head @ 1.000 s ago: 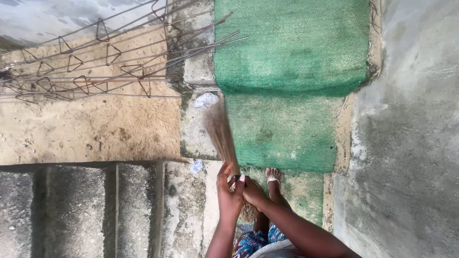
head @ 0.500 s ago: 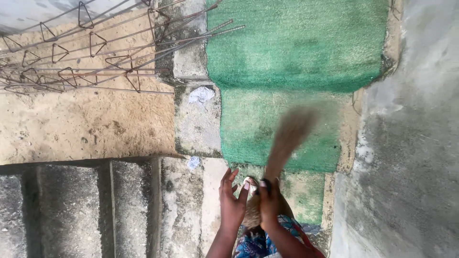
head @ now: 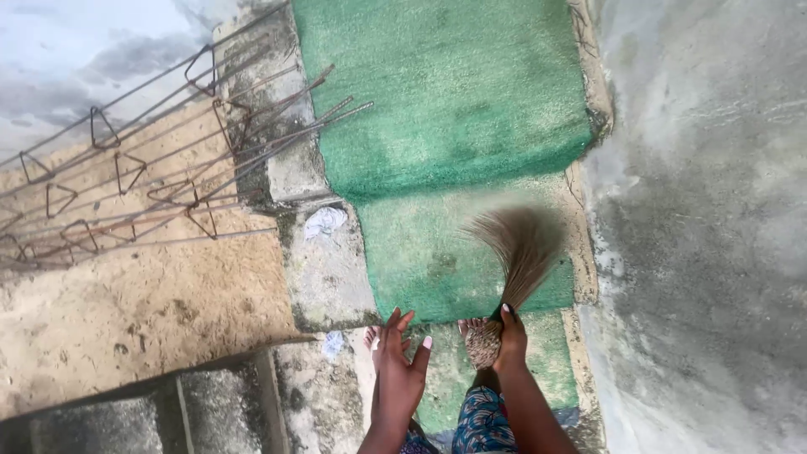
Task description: Sweeping the stairs and outdoor entryway with a broom.
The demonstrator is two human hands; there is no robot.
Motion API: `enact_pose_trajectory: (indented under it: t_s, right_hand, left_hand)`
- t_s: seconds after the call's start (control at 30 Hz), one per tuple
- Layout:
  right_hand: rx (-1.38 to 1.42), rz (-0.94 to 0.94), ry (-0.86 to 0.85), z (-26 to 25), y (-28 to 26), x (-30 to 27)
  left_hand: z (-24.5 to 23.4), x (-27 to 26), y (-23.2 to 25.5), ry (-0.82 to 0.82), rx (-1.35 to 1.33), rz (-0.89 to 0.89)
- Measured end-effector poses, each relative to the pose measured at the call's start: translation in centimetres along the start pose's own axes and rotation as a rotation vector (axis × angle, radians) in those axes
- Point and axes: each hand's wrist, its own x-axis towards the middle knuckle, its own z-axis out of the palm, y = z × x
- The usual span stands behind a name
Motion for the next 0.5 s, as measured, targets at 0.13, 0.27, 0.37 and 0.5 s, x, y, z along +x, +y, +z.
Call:
enact_pose_trajectory:
  t_s: [0.13, 0.27, 0.37, 0.5]
  right_hand:
    - [0.156, -0.039, 0.098, 10.5, 4.6, -7.1]
    - [-0.453, -0.251, -0.147, 9.2, 11.1, 5.5]
    - [-0.779, -0.38, -0.142, 1.5, 15.6, 11.9]
    - [-0.452, -0.367, 0.362, -1.9, 19.0, 9.1]
  left_hand:
    - [-1.4, 2.4, -2.7, -0.094, -0.007, 0.09]
    - [-6.4, 3.8, -1.5, -0.202, -0.017, 0.031]
    - [-10.2, 4.4, -3.0, -0.234, 0.037, -0.02]
    - [-13.2, 5.3, -8.7, -0.219, -0.064, -0.034]
